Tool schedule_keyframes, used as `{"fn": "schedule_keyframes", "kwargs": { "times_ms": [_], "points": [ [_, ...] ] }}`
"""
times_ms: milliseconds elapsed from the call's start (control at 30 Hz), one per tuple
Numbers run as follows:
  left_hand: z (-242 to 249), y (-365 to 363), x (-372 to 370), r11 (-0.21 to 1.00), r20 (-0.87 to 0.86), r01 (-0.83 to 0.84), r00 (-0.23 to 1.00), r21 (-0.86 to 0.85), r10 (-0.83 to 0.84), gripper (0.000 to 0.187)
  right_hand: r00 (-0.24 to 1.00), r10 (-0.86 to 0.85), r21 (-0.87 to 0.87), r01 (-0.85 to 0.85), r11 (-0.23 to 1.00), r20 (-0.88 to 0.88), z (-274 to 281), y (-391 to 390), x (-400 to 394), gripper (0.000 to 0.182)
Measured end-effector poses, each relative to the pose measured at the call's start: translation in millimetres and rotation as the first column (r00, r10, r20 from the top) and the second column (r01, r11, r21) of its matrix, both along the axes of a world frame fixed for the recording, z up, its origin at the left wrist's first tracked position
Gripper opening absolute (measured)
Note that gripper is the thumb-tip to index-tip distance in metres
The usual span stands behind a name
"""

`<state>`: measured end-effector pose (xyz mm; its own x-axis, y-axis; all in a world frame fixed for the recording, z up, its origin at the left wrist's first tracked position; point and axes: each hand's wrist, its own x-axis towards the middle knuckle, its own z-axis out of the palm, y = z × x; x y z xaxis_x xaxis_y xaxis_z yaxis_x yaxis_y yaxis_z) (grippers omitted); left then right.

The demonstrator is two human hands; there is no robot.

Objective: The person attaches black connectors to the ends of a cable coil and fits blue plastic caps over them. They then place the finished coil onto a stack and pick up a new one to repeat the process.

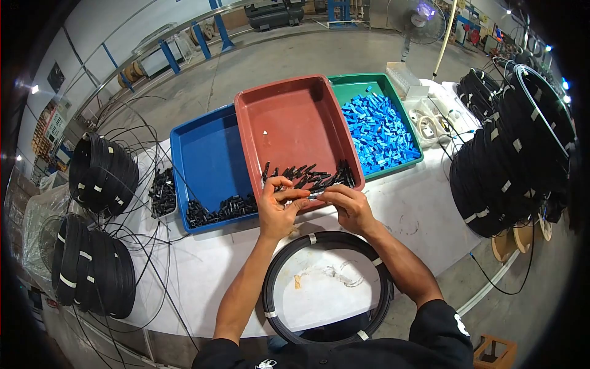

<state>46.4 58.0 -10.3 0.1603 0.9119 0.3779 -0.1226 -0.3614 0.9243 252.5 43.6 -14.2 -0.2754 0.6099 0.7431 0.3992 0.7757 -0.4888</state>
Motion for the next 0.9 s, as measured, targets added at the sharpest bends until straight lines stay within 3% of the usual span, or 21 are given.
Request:
{"fn": "schedule_keyframes", "kwargs": {
  "times_ms": [200,267,300,367,400,467,533,633,667,733,767,867,900],
  "points": [
    [-3.3,3.4,-0.1,0.999,0.021,0.011,1.000,-0.032,-0.010,0.047,1.000,0.008,-0.017,-0.008,1.000,-0.003,2.3,-1.7,-0.5,0.044],
    [-11.2,11.5,-6.0,0.985,-0.149,-0.152,0.975,0.083,0.163,0.037,0.998,-0.018,-0.058,0.015,0.998,-0.064,2.2,-2.2,-0.6,0.043],
    [-8.1,12.7,-11.1,0.985,-0.149,-0.152,0.975,0.083,0.164,0.037,0.998,-0.018,-0.058,0.014,0.998,-0.064,2.4,-1.9,-0.1,0.043],
    [5.3,18.0,-23.4,0.892,-0.523,-0.251,0.737,0.377,0.429,0.024,0.982,-0.140,-0.020,0.138,0.990,-0.125,2.8,-0.3,1.4,0.036],
    [11.9,22.5,-27.5,0.894,-0.527,-0.239,0.739,0.379,0.421,0.024,0.980,-0.151,-0.019,0.149,0.989,-0.130,2.4,0.8,1.8,0.036],
    [22.4,31.0,-29.4,0.844,-0.765,0.051,0.454,0.534,0.457,0.026,0.931,-0.283,-0.027,0.285,0.958,-0.232,-0.1,3.4,2.7,0.027],
    [27.6,36.0,-17.8,0.838,-0.745,0.091,0.517,0.538,0.422,0.031,0.907,-0.332,-0.026,0.337,0.941,-0.259,-2.4,7.1,6.7,0.024],
    [22.9,48.2,3.4,0.867,-0.758,0.343,0.649,0.362,0.060,0.033,0.784,-0.380,-0.243,0.296,0.924,-0.490,-13.0,12.0,10.3,0.024],
    [20.2,53.2,8.2,0.865,-0.759,0.352,0.649,0.358,0.051,0.033,0.780,-0.390,-0.246,0.305,0.920,-0.490,-16.2,13.6,13.0,0.024],
    [21.0,60.2,13.9,0.853,-0.828,0.483,0.548,0.197,-0.119,0.035,0.762,-0.354,-0.255,0.252,0.934,-0.542,-18.6,16.6,14.2,0.025],
    [18.1,68.9,11.0,0.886,-0.816,0.452,0.549,0.105,-0.184,0.033,0.771,-0.357,-0.247,0.263,0.933,-0.527,-20.2,17.4,15.2,0.025],
    [16.3,82.6,3.0,0.838,-0.893,0.505,0.446,0.205,-0.051,0.031,0.804,-0.336,-0.219,0.259,0.941,-0.490,-11.9,13.0,14.3,0.025],
    [24.6,81.9,2.9,0.828,-0.937,0.518,0.349,0.214,0.024,0.027,0.822,-0.337,-0.199,0.274,0.941,-0.460,-4.5,8.7,14.0,0.025]
  ]
}}
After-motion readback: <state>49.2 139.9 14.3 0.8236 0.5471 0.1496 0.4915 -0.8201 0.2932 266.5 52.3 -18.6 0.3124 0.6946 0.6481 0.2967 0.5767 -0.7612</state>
